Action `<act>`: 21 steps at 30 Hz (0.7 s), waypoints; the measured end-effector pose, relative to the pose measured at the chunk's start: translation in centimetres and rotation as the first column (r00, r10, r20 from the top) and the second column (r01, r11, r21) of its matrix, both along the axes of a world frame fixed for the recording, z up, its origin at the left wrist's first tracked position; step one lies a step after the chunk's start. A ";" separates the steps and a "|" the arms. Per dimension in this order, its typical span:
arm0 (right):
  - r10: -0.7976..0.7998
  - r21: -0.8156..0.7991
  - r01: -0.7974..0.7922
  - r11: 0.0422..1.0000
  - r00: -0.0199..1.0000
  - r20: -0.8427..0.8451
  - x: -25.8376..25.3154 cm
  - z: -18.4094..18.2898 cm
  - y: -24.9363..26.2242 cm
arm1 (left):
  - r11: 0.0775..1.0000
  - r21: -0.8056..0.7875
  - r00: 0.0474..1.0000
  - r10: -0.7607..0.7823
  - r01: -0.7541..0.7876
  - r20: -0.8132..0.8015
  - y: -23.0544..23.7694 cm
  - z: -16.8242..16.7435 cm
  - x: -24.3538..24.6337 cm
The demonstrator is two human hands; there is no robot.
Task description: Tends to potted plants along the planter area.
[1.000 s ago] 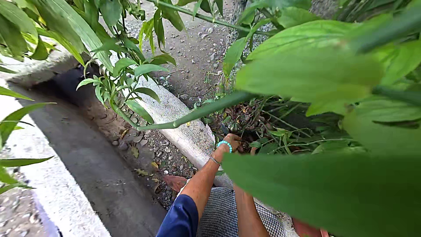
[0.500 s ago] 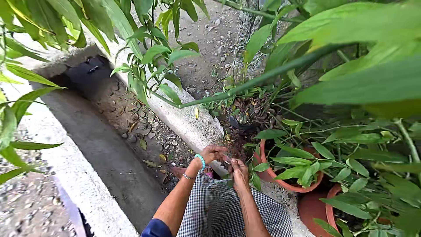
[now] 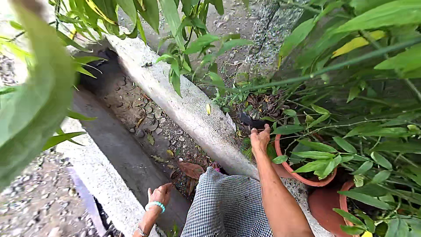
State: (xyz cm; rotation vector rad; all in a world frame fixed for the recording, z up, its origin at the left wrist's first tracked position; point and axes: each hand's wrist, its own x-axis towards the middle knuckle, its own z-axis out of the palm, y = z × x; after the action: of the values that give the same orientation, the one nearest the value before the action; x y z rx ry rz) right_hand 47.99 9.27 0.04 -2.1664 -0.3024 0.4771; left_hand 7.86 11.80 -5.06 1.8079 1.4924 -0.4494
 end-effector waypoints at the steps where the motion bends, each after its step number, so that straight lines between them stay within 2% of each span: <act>1: -0.055 0.027 0.056 0.998 0.998 -0.010 0.8 -0.3 0.6 | 1.000 -0.001 1.000 -0.005 0.005 -0.029 -0.8 -0.5 -1.0; 6: -0.140 0.059 0.136 0.989 0.988 0.071 4.8 -0.4 3.2 | 0.994 0.043 0.989 -0.100 0.105 -0.110 -4.0 -2.4 -4.1; 10: -0.057 -0.141 0.075 0.987 0.990 0.126 7.4 -1.4 3.5 | 0.973 0.154 0.984 -0.163 0.171 -0.065 -5.0 -2.9 -4.8; 12: -0.027 -0.192 0.062 0.979 0.984 0.178 7.5 -1.8 3.3 | 0.953 0.230 0.980 -0.198 0.198 -0.024 -5.4 -3.2 -5.2; 17: -0.061 -0.152 0.076 0.985 0.993 0.100 8.7 -1.8 4.0 | 0.895 0.315 0.947 -0.320 0.315 -0.037 -6.2 -3.7 -6.1; 21: -0.040 -0.299 0.056 0.953 0.998 0.057 9.1 -0.4 4.7 | 0.860 0.385 0.938 -0.342 0.335 -0.053 -6.2 -4.1 -6.2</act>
State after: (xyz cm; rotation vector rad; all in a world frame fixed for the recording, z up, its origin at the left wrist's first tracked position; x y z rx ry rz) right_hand 57.09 14.02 -0.37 -2.4793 -0.2145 0.4650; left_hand 1.67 5.60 -9.21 2.4043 1.3169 -0.3149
